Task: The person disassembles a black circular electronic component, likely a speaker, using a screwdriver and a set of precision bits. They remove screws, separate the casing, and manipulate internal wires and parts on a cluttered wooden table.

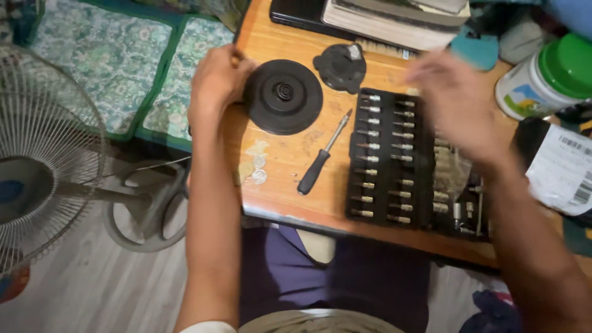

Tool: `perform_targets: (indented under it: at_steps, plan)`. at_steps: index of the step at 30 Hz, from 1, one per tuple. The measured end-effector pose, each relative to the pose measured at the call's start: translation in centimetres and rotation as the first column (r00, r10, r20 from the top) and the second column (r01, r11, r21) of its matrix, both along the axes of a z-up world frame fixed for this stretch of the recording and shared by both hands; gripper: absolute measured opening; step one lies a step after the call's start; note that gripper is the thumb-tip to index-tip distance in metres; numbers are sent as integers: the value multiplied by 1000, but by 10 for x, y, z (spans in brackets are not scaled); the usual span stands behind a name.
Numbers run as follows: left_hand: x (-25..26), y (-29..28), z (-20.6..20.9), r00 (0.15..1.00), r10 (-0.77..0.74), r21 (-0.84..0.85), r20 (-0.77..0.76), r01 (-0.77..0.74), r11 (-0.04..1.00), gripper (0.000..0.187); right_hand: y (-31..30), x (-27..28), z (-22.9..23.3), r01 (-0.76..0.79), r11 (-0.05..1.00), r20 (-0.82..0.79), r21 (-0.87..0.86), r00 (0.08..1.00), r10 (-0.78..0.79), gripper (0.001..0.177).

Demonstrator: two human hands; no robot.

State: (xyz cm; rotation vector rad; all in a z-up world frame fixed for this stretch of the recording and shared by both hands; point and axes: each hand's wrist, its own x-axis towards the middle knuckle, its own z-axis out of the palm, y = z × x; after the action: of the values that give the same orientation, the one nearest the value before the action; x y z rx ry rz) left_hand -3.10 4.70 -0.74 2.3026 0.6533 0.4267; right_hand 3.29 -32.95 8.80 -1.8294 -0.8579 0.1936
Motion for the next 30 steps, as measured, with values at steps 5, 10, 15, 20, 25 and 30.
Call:
perform_targets:
  at_steps: [5, 10, 15, 20, 25, 30]
  plan:
    - [-18, 25, 10, 967, -22, 10, -252, 25, 1000, 22, 116, -70, -9, 2, 803, 334, -596, 910, 246, 43]
    - [-23, 25, 13, 938, -131, -122, -321, 97, 988, 32, 170, -87, -33, 65, 816, 506, -575, 812, 292, 73]
    - [-28, 20, 21, 915, -215, -187, -341, 158, 969, 26, 180, -74, -41, 157, 807, 568, -570, 784, 249, 83]
    - [-34, 16, 30, 918, -243, -202, -313, 185, 962, 16, 189, -72, -58, 243, 770, 657, -591, 698, 284, 56]
    - [-30, 8, 20, 944, -260, 34, -203, 273, 962, 18, 190, -73, -60, 308, 735, 697, -603, 651, 299, 52]
    - [-27, 7, 16, 954, -250, 78, -166, 266, 961, 19, 188, -54, -38, 252, 695, 618, -673, 709, 341, 82]
